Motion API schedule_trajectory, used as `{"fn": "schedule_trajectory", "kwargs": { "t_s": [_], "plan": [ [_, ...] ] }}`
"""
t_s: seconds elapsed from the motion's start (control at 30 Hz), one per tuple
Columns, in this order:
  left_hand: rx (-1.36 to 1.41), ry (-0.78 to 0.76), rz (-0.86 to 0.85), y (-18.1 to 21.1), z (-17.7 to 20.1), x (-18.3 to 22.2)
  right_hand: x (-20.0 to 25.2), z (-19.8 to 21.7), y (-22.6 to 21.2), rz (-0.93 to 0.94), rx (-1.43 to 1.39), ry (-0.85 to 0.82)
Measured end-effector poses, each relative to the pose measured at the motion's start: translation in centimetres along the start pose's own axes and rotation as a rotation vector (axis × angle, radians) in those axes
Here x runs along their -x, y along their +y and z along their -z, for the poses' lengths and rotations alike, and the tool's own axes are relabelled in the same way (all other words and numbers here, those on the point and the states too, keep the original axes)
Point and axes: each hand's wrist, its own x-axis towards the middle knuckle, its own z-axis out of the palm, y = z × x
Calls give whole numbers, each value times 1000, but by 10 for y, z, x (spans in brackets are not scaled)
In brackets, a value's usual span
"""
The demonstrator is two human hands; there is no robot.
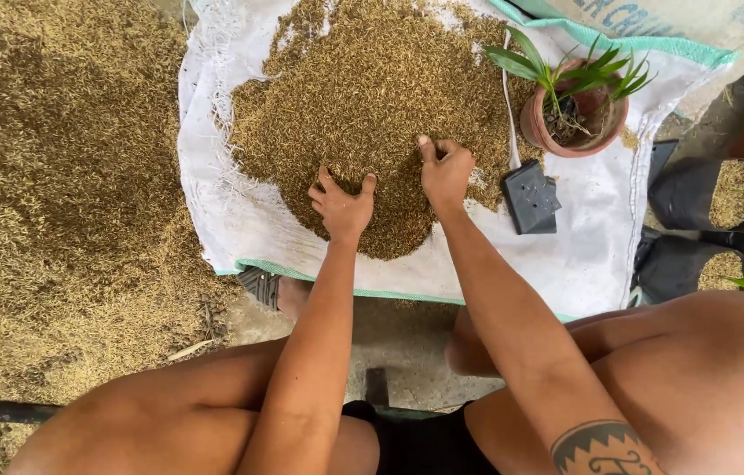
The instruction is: A person sits on the ground mixing rice husks on a sack and filling small nursery bags for planting.
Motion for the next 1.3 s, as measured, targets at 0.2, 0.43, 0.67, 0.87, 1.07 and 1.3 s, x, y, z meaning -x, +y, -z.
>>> {"fn": "schedule_trajectory", "kwargs": {
  "t_s": [0.2, 0.43, 0.67, 0.87, 1.07, 1.3],
  "plan": [
    [35, 418, 37, 20, 12, -14, -44, 5, 31, 89, -3, 353],
    [278, 175, 523, 22, 5, 4, 21, 3, 30, -717, 186, 20],
    [303, -11, 501, 31, -6, 28, 84, -11, -72, -732, -139, -357],
    [452, 4, 301, 49, -15, 14, 66, -28, -50, -545, -243, -249],
    [485, 86, -112, 96, 26, 2, 21, -9, -103, -206, -284, -130],
    [162, 176, -314, 97, 45, -2, 9, 40, -81, -152, -118, -38]
  ]
}}
